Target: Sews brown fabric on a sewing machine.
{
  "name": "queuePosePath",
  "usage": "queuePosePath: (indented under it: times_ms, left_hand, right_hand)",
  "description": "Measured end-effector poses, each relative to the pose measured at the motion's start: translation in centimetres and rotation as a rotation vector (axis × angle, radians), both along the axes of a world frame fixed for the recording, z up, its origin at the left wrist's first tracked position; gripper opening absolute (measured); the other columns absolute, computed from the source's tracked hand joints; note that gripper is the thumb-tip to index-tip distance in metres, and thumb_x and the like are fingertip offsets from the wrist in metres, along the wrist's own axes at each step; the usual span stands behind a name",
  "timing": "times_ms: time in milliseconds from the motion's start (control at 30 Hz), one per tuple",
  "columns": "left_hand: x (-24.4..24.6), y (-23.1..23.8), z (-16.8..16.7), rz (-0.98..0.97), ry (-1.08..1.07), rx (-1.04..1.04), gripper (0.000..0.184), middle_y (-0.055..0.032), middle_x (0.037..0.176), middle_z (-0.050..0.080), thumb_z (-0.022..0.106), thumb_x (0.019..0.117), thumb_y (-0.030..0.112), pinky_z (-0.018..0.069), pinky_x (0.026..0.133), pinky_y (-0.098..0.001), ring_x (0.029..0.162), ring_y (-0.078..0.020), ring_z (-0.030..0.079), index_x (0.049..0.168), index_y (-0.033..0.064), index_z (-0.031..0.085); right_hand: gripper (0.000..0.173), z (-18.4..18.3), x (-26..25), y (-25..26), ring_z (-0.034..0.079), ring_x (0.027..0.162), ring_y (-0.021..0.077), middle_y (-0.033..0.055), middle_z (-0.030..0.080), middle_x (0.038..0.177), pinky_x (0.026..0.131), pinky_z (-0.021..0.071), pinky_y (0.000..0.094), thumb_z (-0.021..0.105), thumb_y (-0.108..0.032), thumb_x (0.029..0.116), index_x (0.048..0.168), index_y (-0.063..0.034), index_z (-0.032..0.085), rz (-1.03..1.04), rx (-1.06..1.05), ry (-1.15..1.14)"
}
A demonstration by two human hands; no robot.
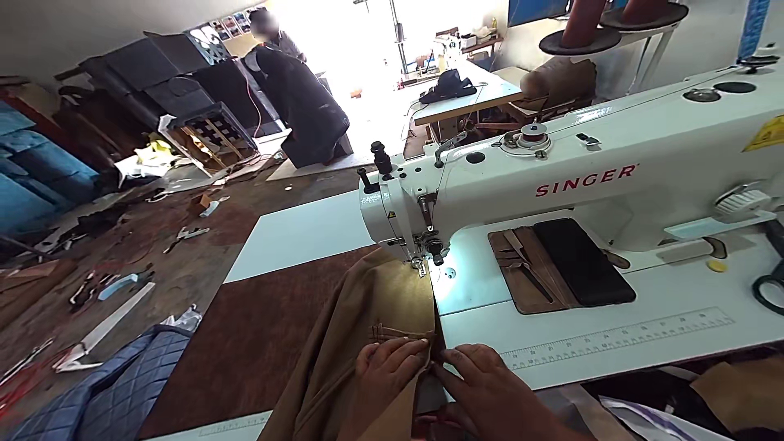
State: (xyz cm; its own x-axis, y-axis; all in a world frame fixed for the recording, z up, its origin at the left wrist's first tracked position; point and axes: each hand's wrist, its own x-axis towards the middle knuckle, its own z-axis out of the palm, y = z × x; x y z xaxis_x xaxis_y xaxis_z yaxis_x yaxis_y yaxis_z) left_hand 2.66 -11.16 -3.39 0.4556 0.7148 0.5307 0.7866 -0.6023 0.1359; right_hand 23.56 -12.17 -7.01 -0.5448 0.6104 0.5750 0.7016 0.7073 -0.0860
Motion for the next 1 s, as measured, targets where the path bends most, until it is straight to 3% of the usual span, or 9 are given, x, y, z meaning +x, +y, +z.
queuePosePath:
  times_ms: [67,167,267,400,567,700,867,1000]
  left_hand:
    - [-0.5,0.7,0.2,-0.146,0.056,0.022,0.018,0.001,0.115,0.077,0.057,0.0941,0.005,0.0451,0.094,-0.0376,0.115,-0.0162,0.068,0.089,0.0138,0.072]
    - [-1.1,1.7,0.3,-0.376,0.067,-0.081,0.012,-0.0113,0.114,0.076,0.06,0.0908,-0.001,0.0545,0.095,-0.0428,0.114,-0.029,0.071,0.088,0.0026,0.071]
    - [-0.9,1.8,0.3,-0.438,0.042,-0.208,0.012,-0.0178,0.116,0.075,0.059,0.0911,-0.004,0.0539,0.097,-0.0526,0.116,-0.0378,0.07,0.089,-0.003,0.071]
    - [-0.5,1.7,0.0,-0.446,-0.065,-0.326,0.011,-0.024,0.115,0.073,0.059,0.0917,-0.006,0.0545,0.096,-0.0559,0.114,-0.0426,0.069,0.089,-0.0088,0.069]
    - [-0.6,1.5,-1.2,-0.326,-0.206,-0.384,0.012,-0.0172,0.115,0.075,0.06,0.0945,-0.001,0.054,0.099,-0.0498,0.117,-0.0343,0.069,0.096,-0.0059,0.071]
    - [-0.5,1.1,-0.4,-0.324,-0.196,-0.414,0.013,-0.0187,0.118,0.074,0.059,0.0956,-0.001,0.0522,0.101,-0.0494,0.119,-0.0349,0.068,0.093,-0.0076,0.069]
    - [-0.6,2.0,-0.6,-0.339,-0.18,-0.367,0.011,-0.0184,0.118,0.074,0.06,0.0945,-0.002,0.0529,0.101,-0.0488,0.119,-0.0362,0.068,0.094,-0.007,0.069]
    - [-0.9,3.5,-1.2,-0.358,-0.175,-0.357,0.011,-0.019,0.118,0.073,0.059,0.0945,-0.004,0.0521,0.102,-0.0486,0.12,-0.0367,0.067,0.096,-0.0075,0.069]
  right_hand:
    - [0.038,0.1,0.0,0.0,0.069,0.102,0.0234,0.0032,0.072,0.108,0.085,0.0558,0.0374,0.058,-0.047,0.0952,0.117,-0.0206,0.075,0.001,0.006,-0.005]
    - [0.037,0.2,0.1,0.1,0.068,0.097,0.0239,0.0031,0.07,0.097,0.084,0.0552,0.0372,0.059,-0.048,0.095,0.114,-0.0215,0.076,0.002,-0.005,0.001]
    - [0.036,0.1,0.1,0.1,0.068,0.095,0.024,0.0035,0.068,0.093,0.085,0.0548,0.0371,0.06,-0.048,0.0944,0.11,-0.0205,0.077,0.005,-0.015,0.007]
    - [0.034,0.4,0.1,0.1,0.068,0.095,0.0262,0.0054,0.068,0.091,0.083,0.0557,0.0405,0.062,-0.046,0.0943,0.106,-0.0176,0.077,0.019,-0.097,0.021]
    - [0.033,1.7,0.2,0.3,0.069,0.097,0.0335,0.0115,0.069,0.092,0.083,0.0557,0.0495,0.064,-0.04,0.0958,0.111,-0.0144,0.079,0.062,-0.309,0.085]
    - [0.031,2.6,0.3,0.6,0.068,0.096,0.0376,0.0159,0.068,0.091,0.081,0.0539,0.0529,0.063,-0.036,0.0983,0.11,-0.0107,0.078,0.092,-0.423,0.068]
    - [0.034,3.2,0.0,1.6,0.067,0.098,0.0388,0.0173,0.07,0.095,0.083,0.0517,0.0548,0.06,-0.036,0.1004,0.108,-0.0077,0.078,0.093,-0.457,0.026]
    - [0.035,3.6,-0.3,2.7,0.068,0.098,0.037,0.015,0.071,0.095,0.081,0.0518,0.0549,0.061,-0.04,0.0986,0.101,-0.009,0.079,0.052,-0.399,0.003]
